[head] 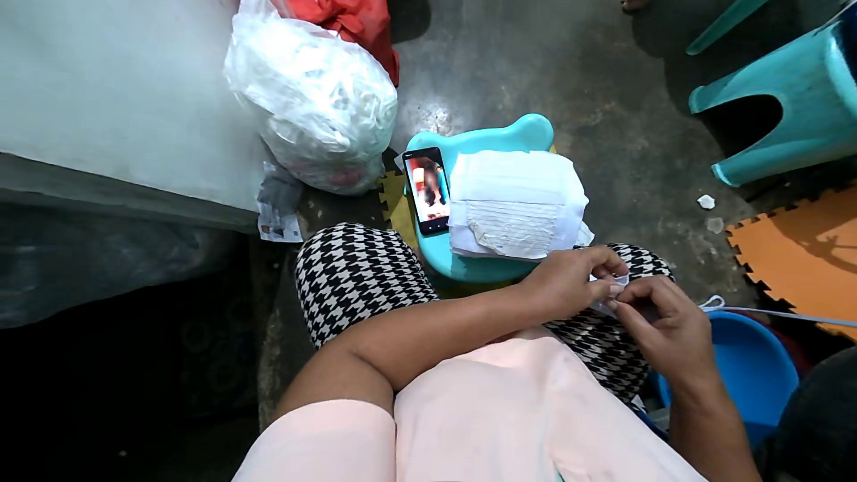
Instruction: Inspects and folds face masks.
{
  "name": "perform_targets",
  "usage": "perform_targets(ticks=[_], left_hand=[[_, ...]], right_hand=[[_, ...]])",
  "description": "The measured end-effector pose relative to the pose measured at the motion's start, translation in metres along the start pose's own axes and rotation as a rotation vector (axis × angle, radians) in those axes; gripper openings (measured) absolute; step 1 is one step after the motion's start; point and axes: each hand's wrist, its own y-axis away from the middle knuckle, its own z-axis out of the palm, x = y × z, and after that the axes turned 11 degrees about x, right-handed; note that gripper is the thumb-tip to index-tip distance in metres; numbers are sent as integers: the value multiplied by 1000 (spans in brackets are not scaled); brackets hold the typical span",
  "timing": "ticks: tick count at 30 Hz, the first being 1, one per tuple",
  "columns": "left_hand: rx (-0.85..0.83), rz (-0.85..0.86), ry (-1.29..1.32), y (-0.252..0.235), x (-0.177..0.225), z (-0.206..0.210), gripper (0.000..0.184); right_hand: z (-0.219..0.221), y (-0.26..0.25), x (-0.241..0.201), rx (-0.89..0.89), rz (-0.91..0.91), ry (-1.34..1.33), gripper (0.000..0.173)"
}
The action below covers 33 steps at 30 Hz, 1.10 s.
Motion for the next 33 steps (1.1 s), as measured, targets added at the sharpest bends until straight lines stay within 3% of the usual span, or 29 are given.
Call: perform_targets(ticks=[11,22,27,31,33], left_hand=[[-11,14,17,-3,-4,1,19],[3,-11,56,-5,-11,0,25],[10,136,13,-6,-12,3,25],[-33,129,94,-7,-9,4,27],[-63,135,145,-7,-9,6,37]], right_hand=[[-1,0,1,18,9,-50,19],[0,1,3,54,40,-103,16],[-1,0,3,68,69,-129,15],[0,-1,2,85,90,-169,16],[0,-1,3,95,87,-197,17]])
